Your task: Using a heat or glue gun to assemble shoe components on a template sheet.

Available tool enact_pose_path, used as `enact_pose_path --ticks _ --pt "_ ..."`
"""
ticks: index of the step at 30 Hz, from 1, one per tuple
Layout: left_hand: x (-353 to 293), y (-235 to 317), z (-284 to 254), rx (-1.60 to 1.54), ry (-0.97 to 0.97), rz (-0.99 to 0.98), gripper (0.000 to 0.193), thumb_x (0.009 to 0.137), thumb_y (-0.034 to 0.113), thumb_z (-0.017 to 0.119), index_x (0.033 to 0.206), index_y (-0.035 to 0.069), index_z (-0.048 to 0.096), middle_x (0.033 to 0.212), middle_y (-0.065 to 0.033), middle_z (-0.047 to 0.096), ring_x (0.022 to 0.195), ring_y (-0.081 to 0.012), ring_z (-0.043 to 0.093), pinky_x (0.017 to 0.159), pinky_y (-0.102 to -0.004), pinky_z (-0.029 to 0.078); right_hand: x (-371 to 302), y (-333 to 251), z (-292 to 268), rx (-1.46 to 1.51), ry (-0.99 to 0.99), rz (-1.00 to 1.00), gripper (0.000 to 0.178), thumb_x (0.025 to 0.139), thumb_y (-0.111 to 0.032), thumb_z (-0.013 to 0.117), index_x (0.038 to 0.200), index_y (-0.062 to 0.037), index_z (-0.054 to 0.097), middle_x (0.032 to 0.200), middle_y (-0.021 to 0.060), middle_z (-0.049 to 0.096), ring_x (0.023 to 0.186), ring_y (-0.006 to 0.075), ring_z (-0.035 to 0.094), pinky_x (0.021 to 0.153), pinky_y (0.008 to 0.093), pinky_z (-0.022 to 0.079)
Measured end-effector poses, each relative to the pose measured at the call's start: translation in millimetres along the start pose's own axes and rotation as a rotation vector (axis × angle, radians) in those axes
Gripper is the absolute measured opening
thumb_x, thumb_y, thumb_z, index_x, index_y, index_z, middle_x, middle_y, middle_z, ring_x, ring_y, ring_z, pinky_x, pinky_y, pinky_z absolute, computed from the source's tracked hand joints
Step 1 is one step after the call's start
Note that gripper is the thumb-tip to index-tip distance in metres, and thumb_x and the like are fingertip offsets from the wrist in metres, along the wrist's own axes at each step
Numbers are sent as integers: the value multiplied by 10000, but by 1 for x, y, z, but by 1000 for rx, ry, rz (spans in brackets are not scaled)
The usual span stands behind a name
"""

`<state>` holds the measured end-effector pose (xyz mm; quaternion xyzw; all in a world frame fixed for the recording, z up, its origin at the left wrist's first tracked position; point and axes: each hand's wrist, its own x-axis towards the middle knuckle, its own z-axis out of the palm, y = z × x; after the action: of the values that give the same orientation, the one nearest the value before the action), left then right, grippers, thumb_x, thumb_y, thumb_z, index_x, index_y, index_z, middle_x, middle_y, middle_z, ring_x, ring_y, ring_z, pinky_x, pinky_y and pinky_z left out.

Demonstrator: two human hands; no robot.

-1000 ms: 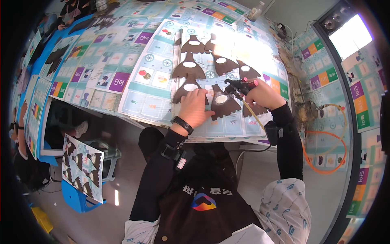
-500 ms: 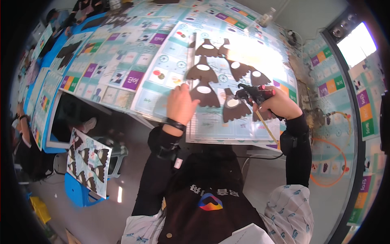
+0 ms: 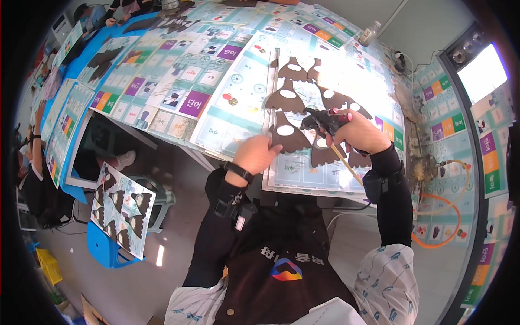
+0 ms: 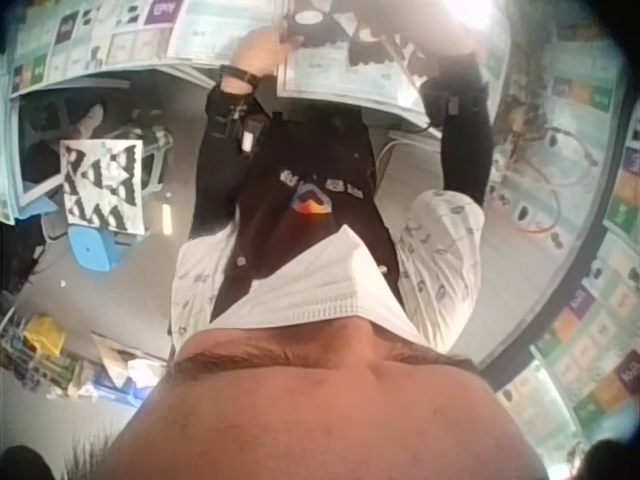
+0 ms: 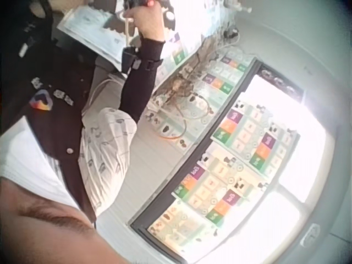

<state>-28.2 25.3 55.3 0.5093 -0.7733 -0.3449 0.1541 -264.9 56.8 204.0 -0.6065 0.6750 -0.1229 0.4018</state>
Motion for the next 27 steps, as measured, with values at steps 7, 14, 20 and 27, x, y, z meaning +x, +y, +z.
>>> enact_pose_path --ticks 7,14,20,27 --pt "-9 -7 12 81 70 109 437 919 361 593 706 -18 646 731 -222 635 750 -407 612 690 -483 474 15 -5 12 -7 -48 42 220 670 -52 668 873 28 639 718 82 629 490 148 567 449 283 434" --pt "-8 -6 16 150 91 109 406 915 348 570 726 2 666 769 -200 653 792 -388 629 725 -475 494 40 -8 27 -83 0 10 205 610 -44 639 801 28 638 645 85 596 488 170 567 432 299 430" --pt "-10 -7 17 141 99 116 380 904 342 583 745 7 664 802 -192 660 805 -378 633 730 -473 498 36 -22 32 -121 -64 19 210 598 -56 619 787 34 633 618 94 581 519 182 563 445 323 442" --pt "-11 -9 16 113 107 131 353 885 325 603 753 3 660 811 -194 660 813 -376 636 734 -470 499 27 -24 33 -132 -50 45 204 595 -63 616 775 35 625 629 96 586 543 178 554 463 322 444"
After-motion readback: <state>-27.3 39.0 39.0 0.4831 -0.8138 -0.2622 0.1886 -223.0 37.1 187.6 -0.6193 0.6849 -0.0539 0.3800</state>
